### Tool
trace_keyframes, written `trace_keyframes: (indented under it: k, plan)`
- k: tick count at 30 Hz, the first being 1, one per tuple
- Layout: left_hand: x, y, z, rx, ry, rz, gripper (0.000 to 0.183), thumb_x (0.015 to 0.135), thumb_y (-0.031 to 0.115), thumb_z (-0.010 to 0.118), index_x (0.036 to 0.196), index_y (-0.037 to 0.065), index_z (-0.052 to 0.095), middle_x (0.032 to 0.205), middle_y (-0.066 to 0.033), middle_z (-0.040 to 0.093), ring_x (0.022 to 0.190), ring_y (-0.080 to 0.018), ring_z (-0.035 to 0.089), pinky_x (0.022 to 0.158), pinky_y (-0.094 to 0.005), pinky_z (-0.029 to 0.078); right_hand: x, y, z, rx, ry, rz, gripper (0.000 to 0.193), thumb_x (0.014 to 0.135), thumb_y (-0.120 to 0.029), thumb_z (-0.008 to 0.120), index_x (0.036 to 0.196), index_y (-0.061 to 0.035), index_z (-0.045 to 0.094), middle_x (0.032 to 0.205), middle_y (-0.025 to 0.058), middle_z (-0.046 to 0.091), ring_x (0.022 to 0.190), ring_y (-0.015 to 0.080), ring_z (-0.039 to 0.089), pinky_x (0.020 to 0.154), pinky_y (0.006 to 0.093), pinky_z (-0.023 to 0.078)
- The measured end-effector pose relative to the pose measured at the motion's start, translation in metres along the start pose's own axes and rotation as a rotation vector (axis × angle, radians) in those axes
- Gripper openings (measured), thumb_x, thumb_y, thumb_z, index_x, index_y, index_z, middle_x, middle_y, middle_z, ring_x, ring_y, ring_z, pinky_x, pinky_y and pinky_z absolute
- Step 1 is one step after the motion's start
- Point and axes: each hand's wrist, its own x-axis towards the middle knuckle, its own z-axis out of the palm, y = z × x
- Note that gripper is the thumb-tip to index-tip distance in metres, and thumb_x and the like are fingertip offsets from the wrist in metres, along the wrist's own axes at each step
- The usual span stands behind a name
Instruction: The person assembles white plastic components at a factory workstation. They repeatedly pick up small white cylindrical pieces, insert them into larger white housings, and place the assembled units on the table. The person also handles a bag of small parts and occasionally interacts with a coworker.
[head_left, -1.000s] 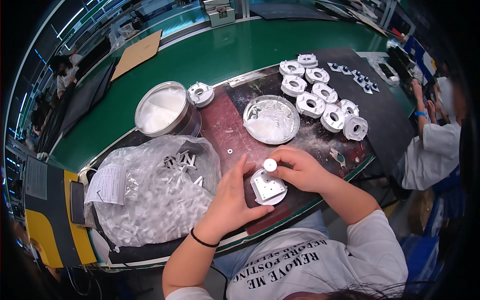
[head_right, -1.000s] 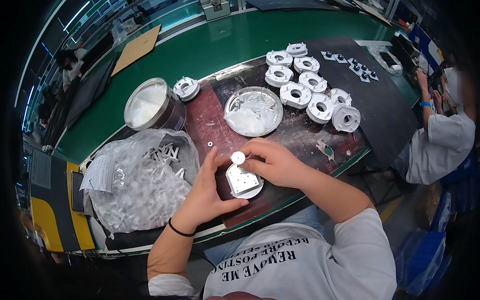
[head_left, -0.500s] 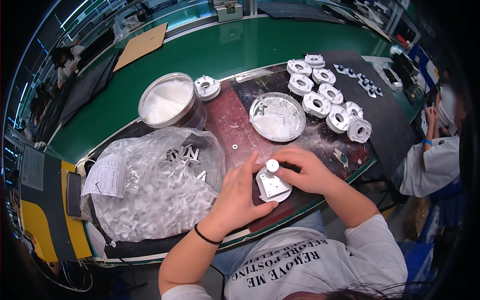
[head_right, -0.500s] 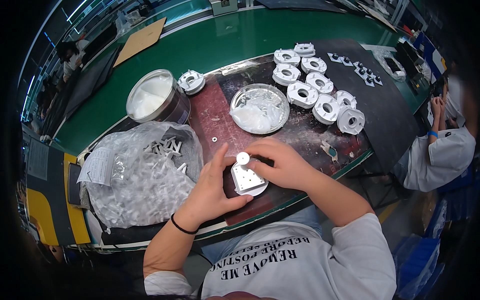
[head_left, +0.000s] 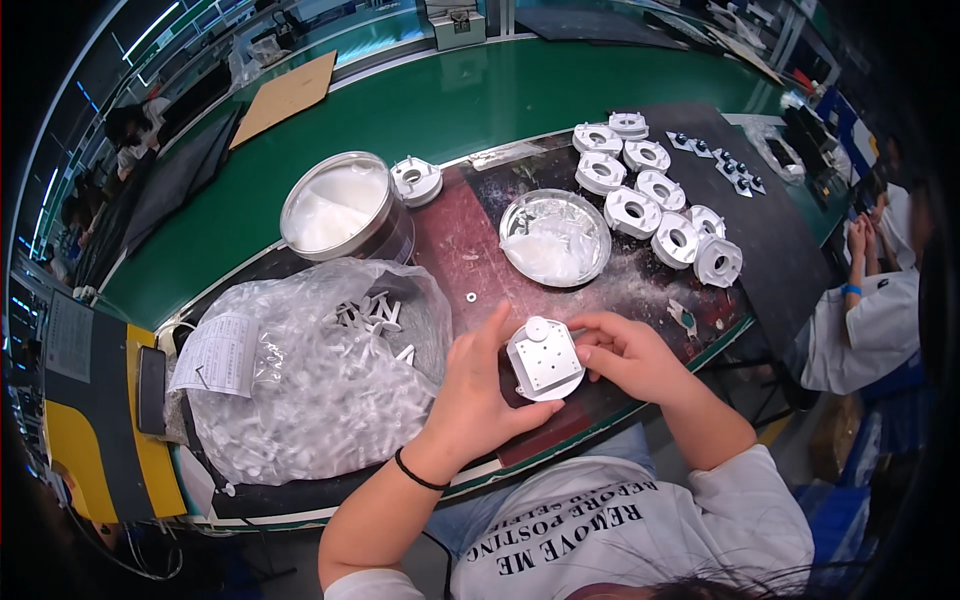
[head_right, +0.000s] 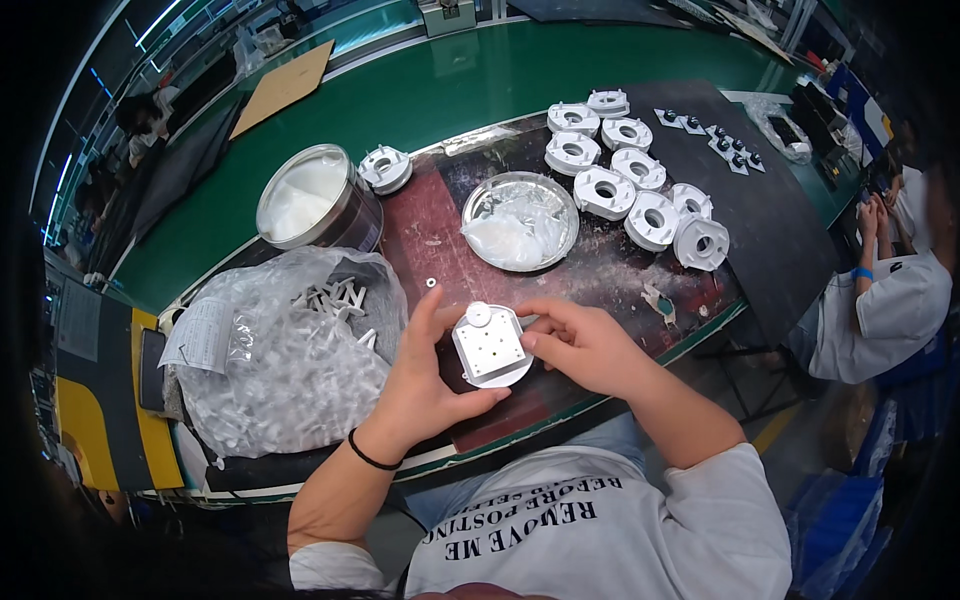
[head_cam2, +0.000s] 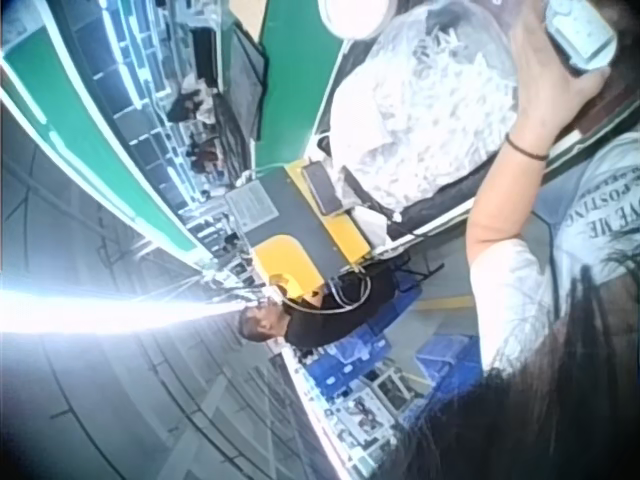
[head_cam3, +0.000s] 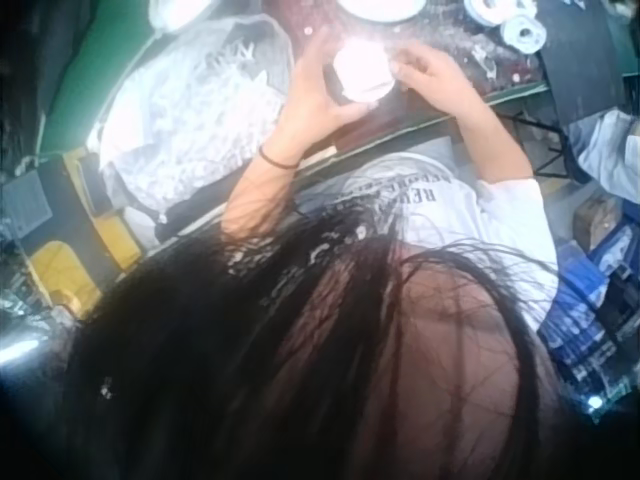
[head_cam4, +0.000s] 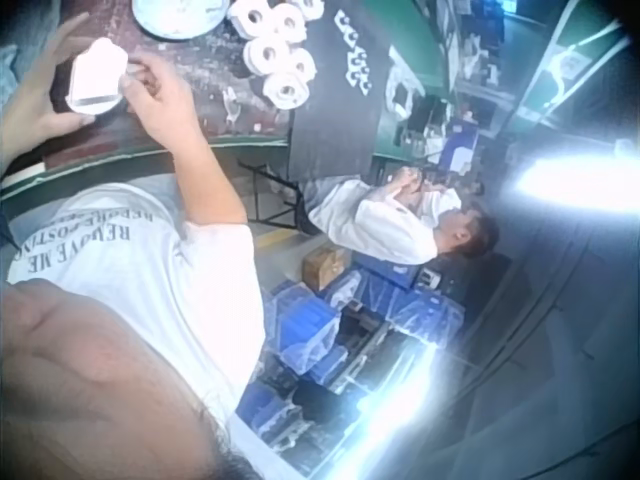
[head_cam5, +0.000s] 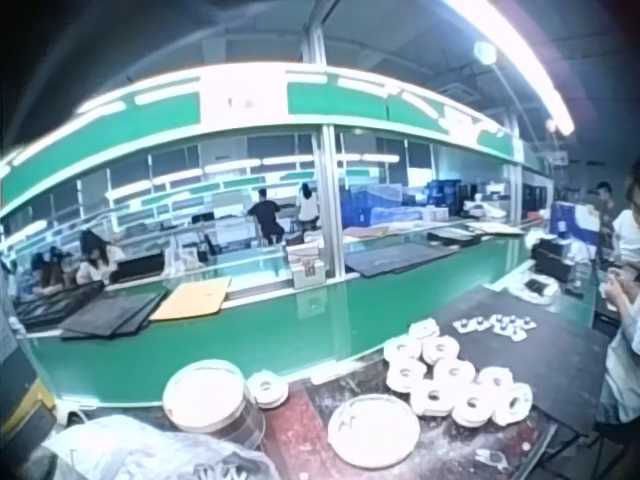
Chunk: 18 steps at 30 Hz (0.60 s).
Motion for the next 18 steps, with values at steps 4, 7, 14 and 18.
trace_keyframes:
  k: [4,7,14,18]
  plan:
    - [-0.001,-0.005,0.004,-0.085,0.185,0.068,0.111,0.062,0.024,0.082,0.142,0.004,0.008,0.125,-0.0190,0.048,0.111,-0.0360,0.047,0.097,-0.0454,0.034,0.023,-0.028,-0.009,0.120,-0.124,0.149,0.034,0.088,-0.019,0.062,0.116,-0.0014,0.053,0.080,0.0006,0.062,0.062,0.0063,0.055,0.052,0.0194,0.041]
    - [0.003,-0.004,-0.002,0.007,0.340,0.131,0.112,0.063,0.023,0.082,0.142,0.004,0.006,0.133,-0.0200,0.041,0.113,-0.0363,0.045,0.098,-0.0449,0.033,0.063,-0.049,-0.016,0.061,-0.101,0.110,0.029,0.087,-0.020,0.061,0.109,-0.0011,0.057,0.078,0.0011,0.061,0.060,0.0062,0.055,0.049,0.0192,0.040]
    - [0.001,0.001,-0.006,0.056,0.287,0.109,0.099,0.066,0.019,0.076,0.140,-0.001,0.014,0.140,-0.0203,0.033,0.120,-0.0373,0.039,0.100,-0.0449,0.031,0.230,-0.050,-0.053,-0.049,0.230,0.028,0.024,0.084,-0.019,0.055,0.098,0.0001,0.061,0.074,0.0046,0.061,0.056,0.0088,0.056,0.049,0.0195,0.044]
    - [0.002,0.001,-0.011,0.190,0.250,0.167,0.099,0.065,0.016,0.076,0.141,0.002,0.015,0.139,-0.0204,0.034,0.120,-0.0358,0.041,0.100,-0.0439,0.033,0.307,-0.024,-0.063,-0.131,0.398,0.088,0.021,0.083,-0.016,0.058,0.092,0.0027,0.062,0.077,0.0109,0.064,0.052,0.0135,0.061,0.045,0.0229,0.047]
